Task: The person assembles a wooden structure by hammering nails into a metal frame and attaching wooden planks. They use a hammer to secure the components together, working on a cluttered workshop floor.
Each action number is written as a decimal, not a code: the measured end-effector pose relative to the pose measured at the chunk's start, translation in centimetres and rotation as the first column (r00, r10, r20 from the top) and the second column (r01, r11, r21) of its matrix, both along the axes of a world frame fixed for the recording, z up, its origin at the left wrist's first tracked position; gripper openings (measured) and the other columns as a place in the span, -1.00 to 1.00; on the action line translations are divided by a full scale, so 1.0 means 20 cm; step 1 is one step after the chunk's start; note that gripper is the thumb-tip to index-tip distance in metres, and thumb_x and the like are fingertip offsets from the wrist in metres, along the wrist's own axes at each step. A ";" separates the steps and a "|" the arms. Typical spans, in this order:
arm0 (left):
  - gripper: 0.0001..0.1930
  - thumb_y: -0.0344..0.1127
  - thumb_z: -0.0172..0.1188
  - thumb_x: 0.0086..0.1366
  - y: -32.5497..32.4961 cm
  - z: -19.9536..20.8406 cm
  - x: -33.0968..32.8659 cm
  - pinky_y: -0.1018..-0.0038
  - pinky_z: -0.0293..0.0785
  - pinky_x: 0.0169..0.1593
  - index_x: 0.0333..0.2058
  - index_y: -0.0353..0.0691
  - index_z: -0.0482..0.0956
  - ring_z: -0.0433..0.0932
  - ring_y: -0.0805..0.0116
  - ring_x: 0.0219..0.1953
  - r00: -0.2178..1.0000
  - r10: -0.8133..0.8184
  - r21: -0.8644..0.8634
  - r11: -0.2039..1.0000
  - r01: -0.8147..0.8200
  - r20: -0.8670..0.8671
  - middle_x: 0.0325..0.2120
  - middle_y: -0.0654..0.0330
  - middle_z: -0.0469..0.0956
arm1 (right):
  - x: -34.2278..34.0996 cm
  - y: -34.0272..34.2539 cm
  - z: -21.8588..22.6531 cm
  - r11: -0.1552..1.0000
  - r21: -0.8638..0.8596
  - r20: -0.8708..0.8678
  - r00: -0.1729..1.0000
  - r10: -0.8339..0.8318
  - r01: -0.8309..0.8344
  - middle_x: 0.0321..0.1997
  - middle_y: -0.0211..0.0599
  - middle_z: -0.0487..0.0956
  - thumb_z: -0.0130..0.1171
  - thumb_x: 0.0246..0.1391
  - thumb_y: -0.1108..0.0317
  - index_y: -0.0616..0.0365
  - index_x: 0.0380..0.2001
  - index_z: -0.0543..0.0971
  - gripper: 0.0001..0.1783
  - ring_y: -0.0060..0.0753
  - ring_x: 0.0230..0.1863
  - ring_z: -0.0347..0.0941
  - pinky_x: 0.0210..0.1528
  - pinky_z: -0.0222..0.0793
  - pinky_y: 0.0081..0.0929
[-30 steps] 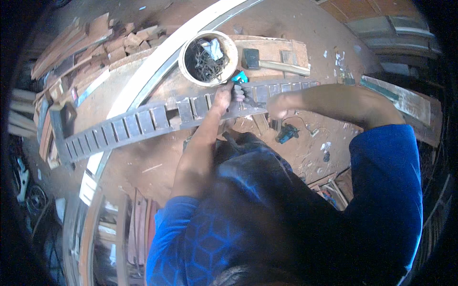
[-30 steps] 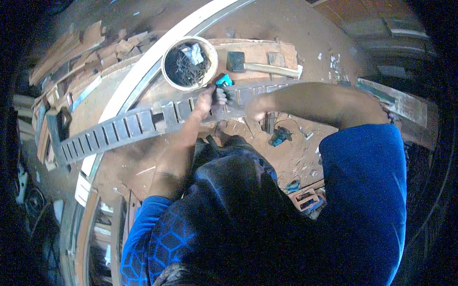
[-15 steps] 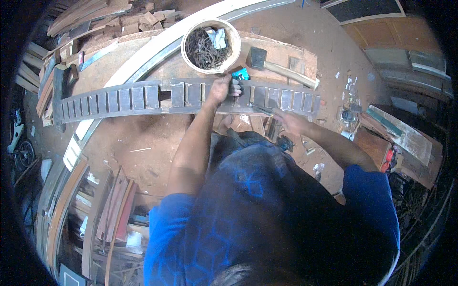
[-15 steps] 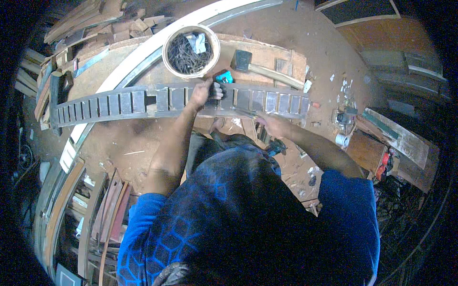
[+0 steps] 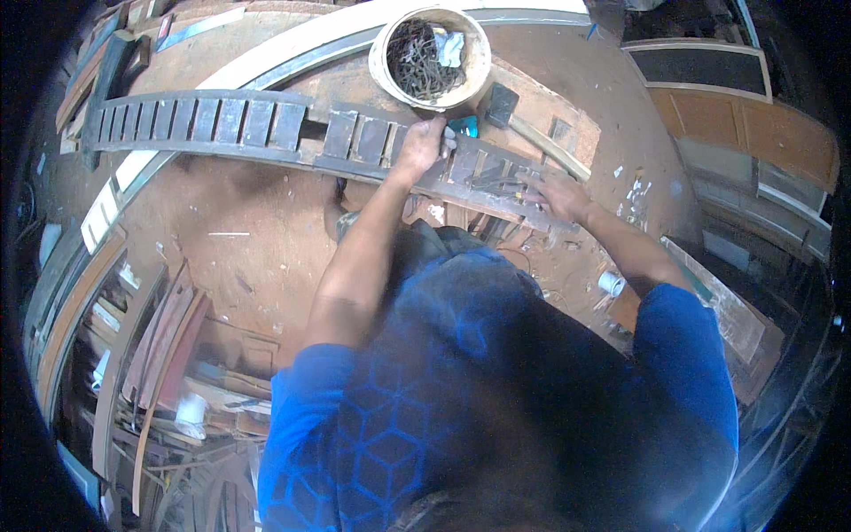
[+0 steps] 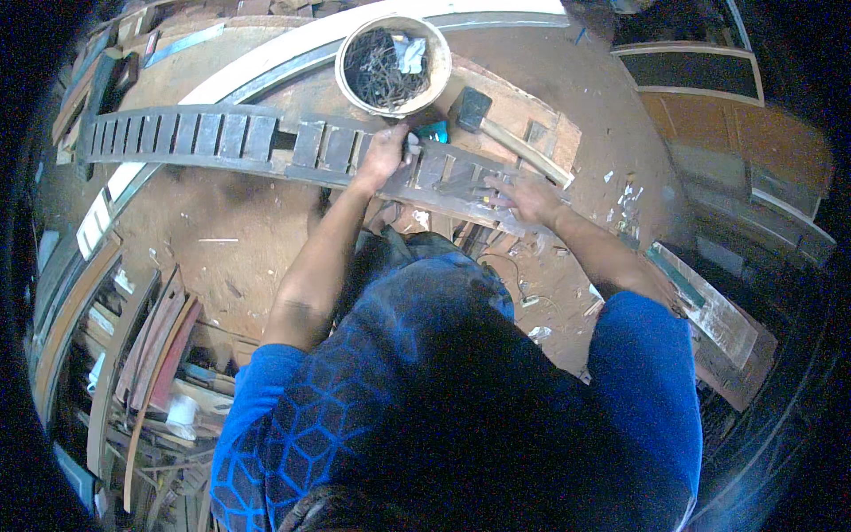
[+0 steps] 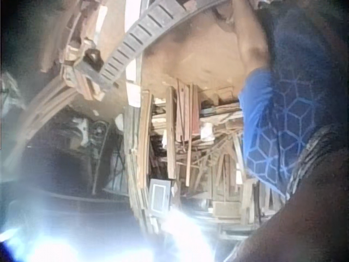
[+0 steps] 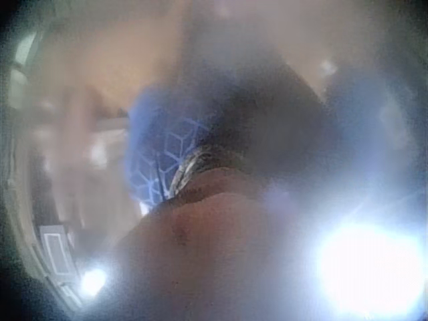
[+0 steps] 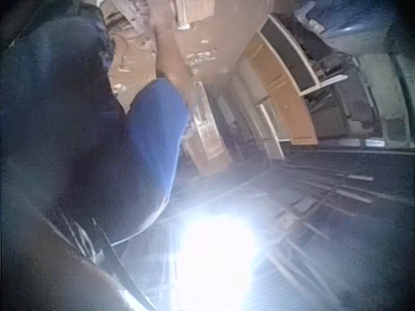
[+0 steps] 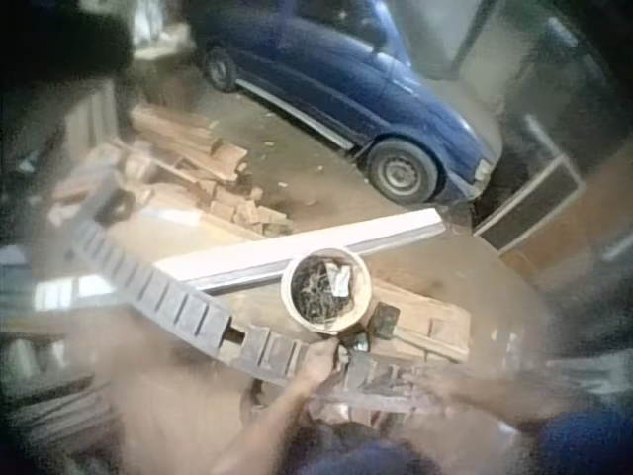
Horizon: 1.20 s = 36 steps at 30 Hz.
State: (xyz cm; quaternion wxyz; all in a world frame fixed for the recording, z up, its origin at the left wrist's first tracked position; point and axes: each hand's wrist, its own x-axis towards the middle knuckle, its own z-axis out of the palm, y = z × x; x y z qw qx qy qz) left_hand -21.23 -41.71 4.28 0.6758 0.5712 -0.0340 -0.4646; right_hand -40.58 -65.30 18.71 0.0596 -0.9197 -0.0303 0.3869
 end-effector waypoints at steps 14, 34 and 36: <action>-0.56 -0.08 0.12 0.37 0.08 0.00 0.23 0.16 0.50 -0.33 -0.48 -0.41 0.66 0.66 -0.11 -0.45 0.710 -0.035 0.099 0.994 -0.050 0.703 -0.58 -0.23 0.57 | 0.29 0.40 0.15 0.963 -0.256 -0.398 0.900 -0.180 0.079 -0.07 0.09 0.64 0.15 0.13 0.30 0.25 -0.01 0.59 -0.61 0.09 -0.11 0.64 -0.09 0.57 -0.02; -0.68 -0.23 0.14 0.36 0.09 -0.02 0.17 0.06 0.51 -0.32 -0.51 -0.34 0.62 0.59 -0.21 -0.44 0.674 -0.022 0.090 0.994 -0.067 0.738 -0.54 -0.21 0.57 | -0.18 0.32 -0.20 0.669 0.066 -0.253 0.661 -0.706 0.740 -0.11 0.21 0.59 0.06 0.27 0.19 0.20 0.00 0.51 -0.64 0.30 -0.04 0.52 -0.01 0.41 0.10; -0.68 -0.23 0.15 0.36 0.09 -0.04 0.17 0.07 0.51 -0.31 -0.50 -0.34 0.62 0.60 -0.20 -0.44 0.670 -0.061 0.131 0.990 -0.055 0.740 -0.54 -0.20 0.57 | -0.26 0.32 -0.32 0.608 0.164 -0.216 0.629 -0.747 0.777 -0.06 0.22 0.58 0.07 0.26 0.19 0.18 0.05 0.51 -0.61 0.28 0.00 0.51 0.03 0.40 0.07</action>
